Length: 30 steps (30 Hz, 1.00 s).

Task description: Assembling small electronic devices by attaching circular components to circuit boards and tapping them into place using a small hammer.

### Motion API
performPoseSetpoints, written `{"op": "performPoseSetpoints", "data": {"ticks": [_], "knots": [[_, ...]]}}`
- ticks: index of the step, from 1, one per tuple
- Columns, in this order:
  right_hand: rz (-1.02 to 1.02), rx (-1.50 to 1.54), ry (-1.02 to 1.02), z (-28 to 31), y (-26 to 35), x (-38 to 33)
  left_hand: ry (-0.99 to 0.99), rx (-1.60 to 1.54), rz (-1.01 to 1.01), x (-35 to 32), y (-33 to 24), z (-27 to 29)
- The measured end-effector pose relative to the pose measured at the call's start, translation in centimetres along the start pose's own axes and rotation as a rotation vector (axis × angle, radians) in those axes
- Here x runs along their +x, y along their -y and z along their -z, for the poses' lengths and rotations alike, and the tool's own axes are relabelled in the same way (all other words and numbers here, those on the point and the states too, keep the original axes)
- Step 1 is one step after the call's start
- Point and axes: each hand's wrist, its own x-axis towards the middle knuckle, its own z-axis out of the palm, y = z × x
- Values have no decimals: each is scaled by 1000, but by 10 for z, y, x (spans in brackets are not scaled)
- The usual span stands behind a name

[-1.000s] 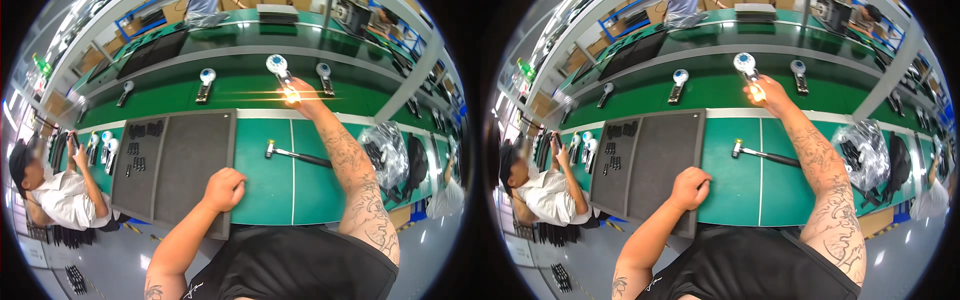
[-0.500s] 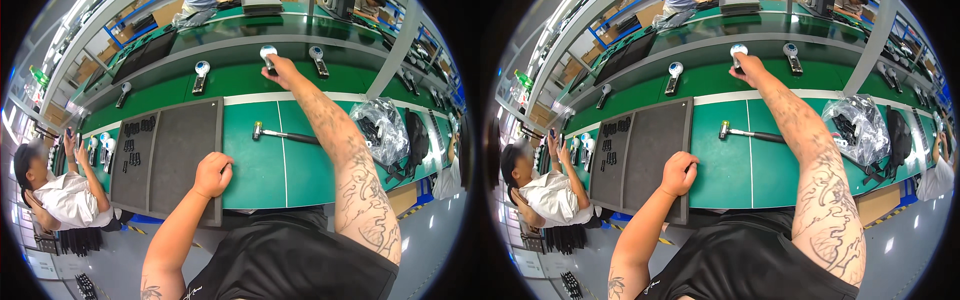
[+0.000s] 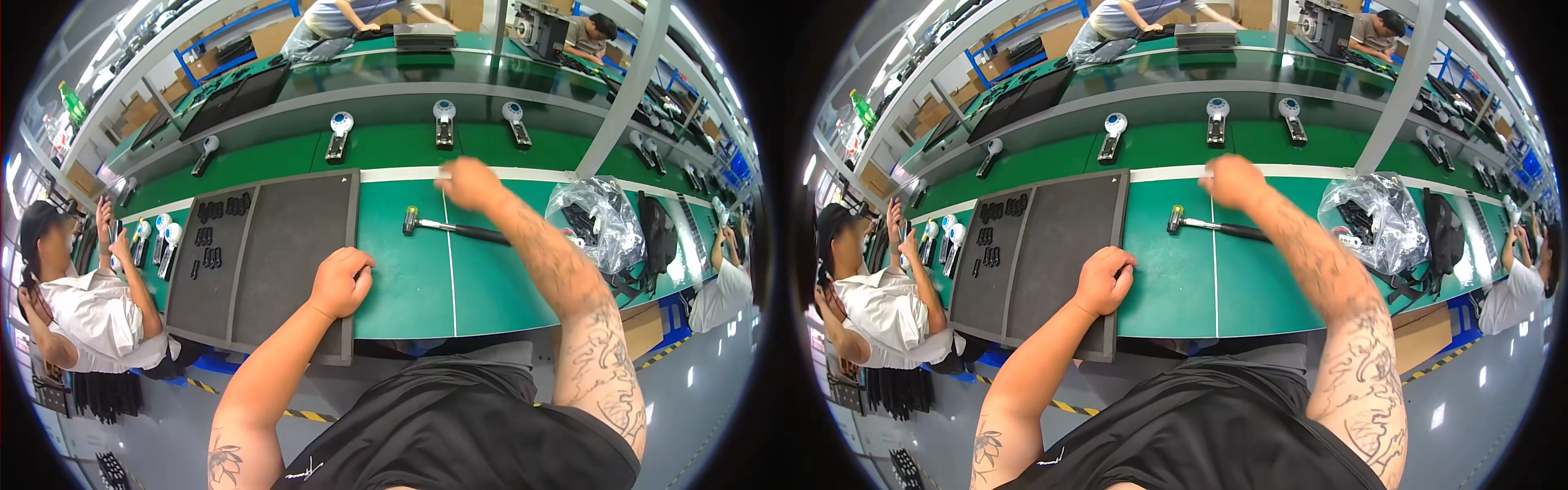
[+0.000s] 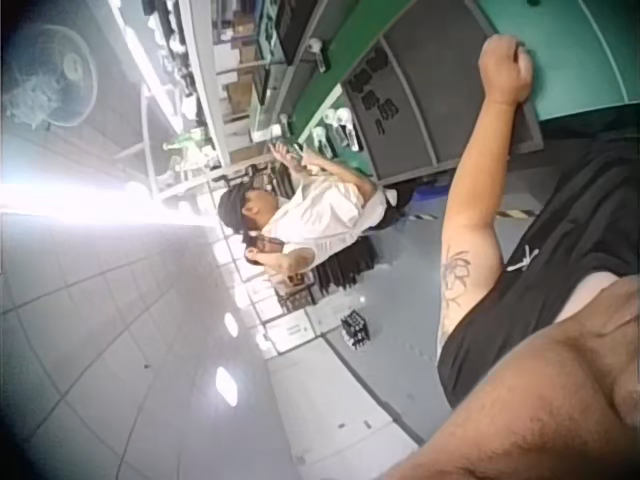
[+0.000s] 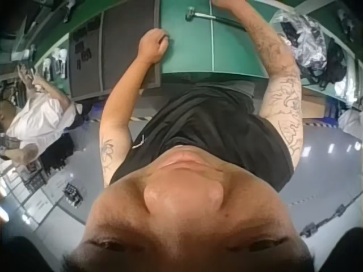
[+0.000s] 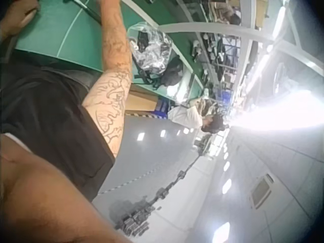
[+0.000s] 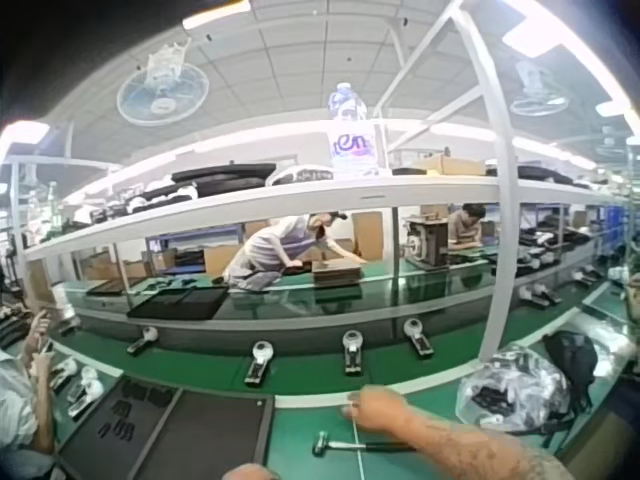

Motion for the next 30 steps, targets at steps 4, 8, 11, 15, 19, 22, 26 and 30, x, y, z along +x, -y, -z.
{"op": "performPoseSetpoints", "data": {"ticks": [4,8,11,15,19,22,26,30], "knots": [[16,-21,161,10,27,-83,-19,9,-16,3,-1,3],[-98,85,108,-4,11,-108,-1,25,-3,1,-1,3],[-98,110,76,-10,17,-111,-30,50,-3,0,0,1],[-89,93,10,-8,31,-106,-39,44,25,-2,-1,2],[-114,139,79,-1,32,-101,-21,32,32,4,-6,11],[-79,206,75,2,30,-104,194,110,59,16,-4,16],[1,277,52,5,25,-109,279,212,42,64,4,7],[87,341,40,10,25,-111,23,102,69,100,24,-24]]}}
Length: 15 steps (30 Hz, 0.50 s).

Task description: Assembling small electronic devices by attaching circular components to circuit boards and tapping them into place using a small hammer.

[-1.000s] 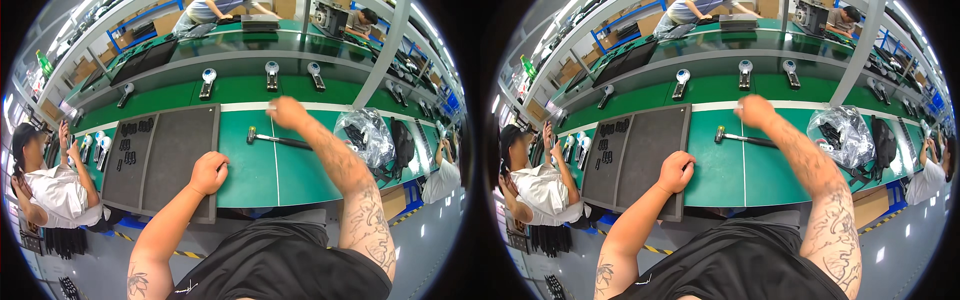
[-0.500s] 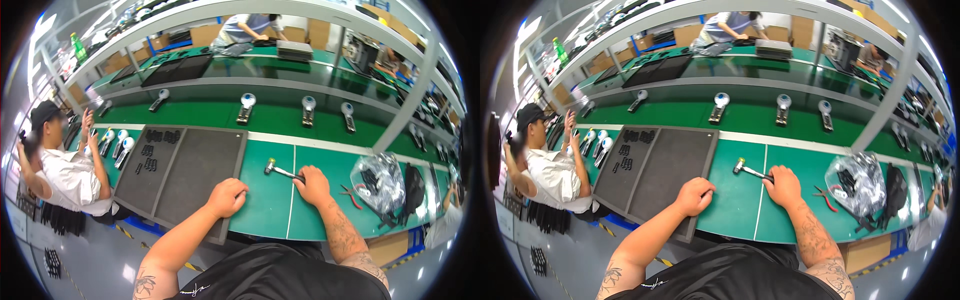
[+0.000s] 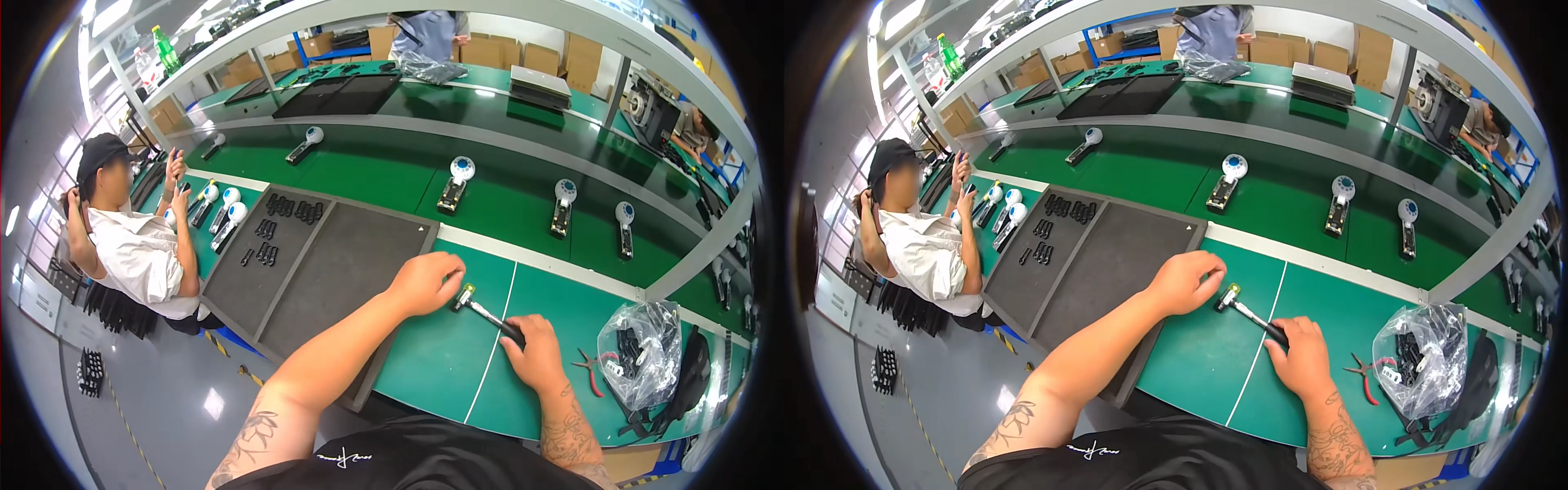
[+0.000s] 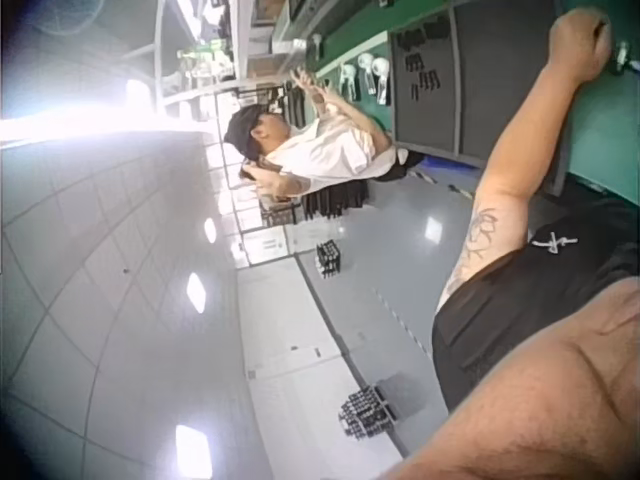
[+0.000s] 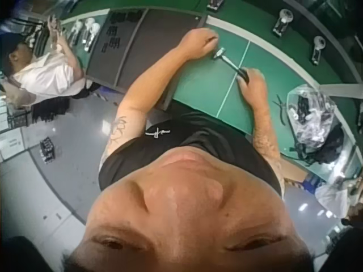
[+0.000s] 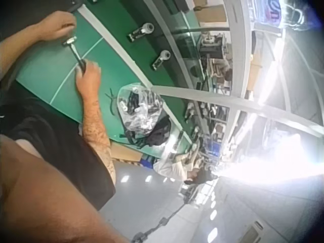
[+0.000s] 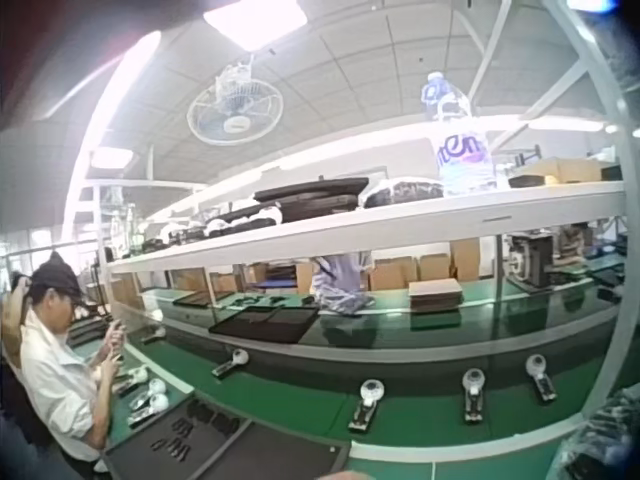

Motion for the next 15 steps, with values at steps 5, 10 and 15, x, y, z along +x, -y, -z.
{"op": "performPoseSetpoints", "data": {"ticks": [5,10,15], "knots": [[-46,26,78,4,5,-2,-26,5,70,12,28,-29],[-87,-10,107,3,15,-10,162,223,29,6,8,-22],[-73,-13,94,-3,14,-6,172,16,33,8,5,-6]]}}
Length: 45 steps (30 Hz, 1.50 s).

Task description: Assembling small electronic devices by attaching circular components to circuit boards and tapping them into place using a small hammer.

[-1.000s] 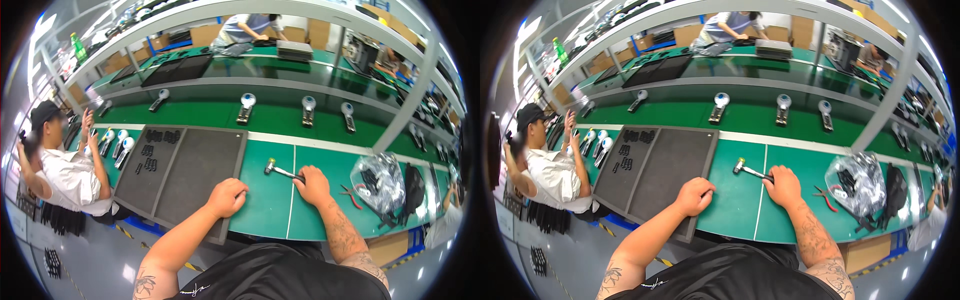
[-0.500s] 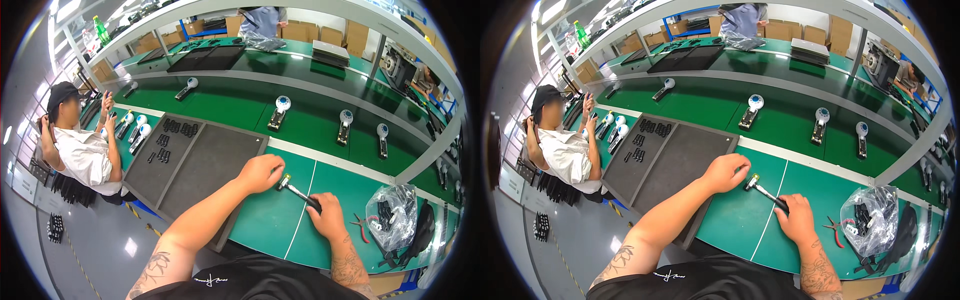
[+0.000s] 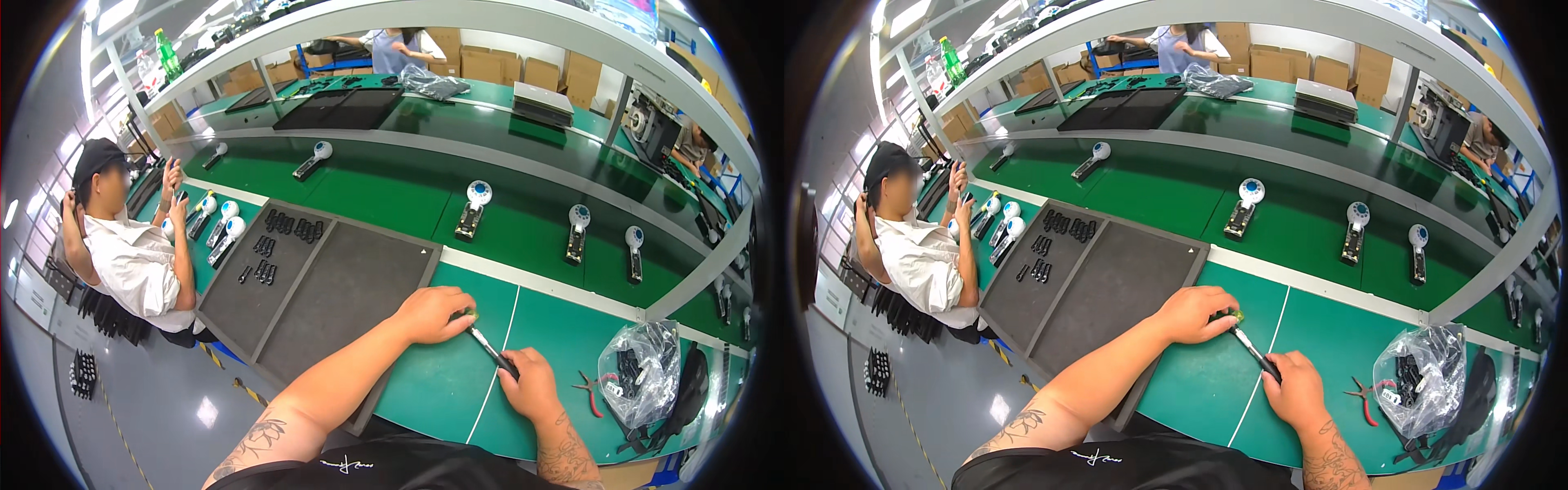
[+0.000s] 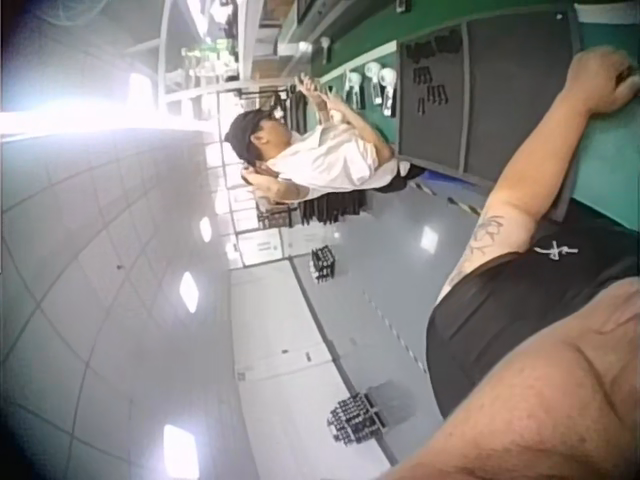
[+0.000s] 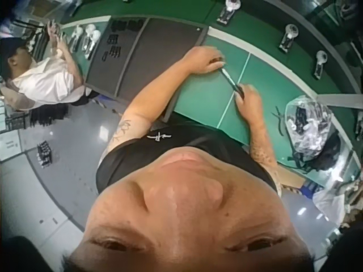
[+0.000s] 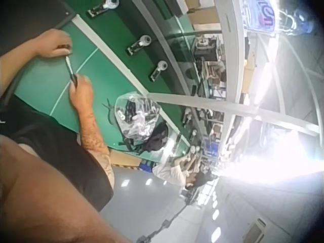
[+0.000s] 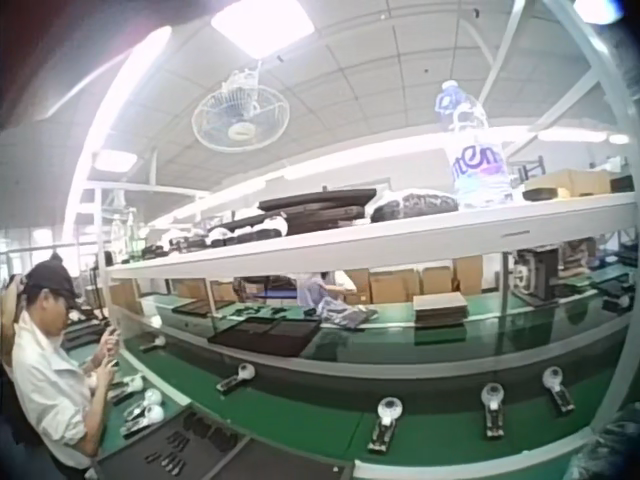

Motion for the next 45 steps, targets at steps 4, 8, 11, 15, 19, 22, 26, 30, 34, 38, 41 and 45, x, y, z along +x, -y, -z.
{"op": "performPoseSetpoints", "data": {"ticks": [4,8,11,15,19,22,26,30,34,38,41,45], "knots": [[-1,25,-22,-2,1,2,-71,-131,-185,0,5,6],[9,55,-26,-5,2,5,-73,-79,-225,-2,16,-5],[37,71,-52,-9,0,4,-101,-99,-223,-4,18,-5],[67,74,-82,-10,0,9,-119,-123,-213,-6,21,-4],[73,25,-86,-8,2,10,-94,-147,-183,-6,23,-5],[-28,-5,-10,-5,-2,8,-120,-217,-146,-5,24,-3],[-70,-27,17,-8,-3,7,-125,-244,-125,-5,23,-1],[-59,-47,31,-13,-3,9,-140,-247,-106,-8,27,-3],[-25,-44,50,-14,-3,9,-157,-234,-94,-8,33,-6],[22,-28,-10,-16,-2,12,-162,-154,-63,-7,32,-7],[23,-33,11,-16,-1,14,-164,-145,-34,-7,32,-7],[10,-42,19,-15,-1,14,-155,-138,-16,-9,32,-6]]}}
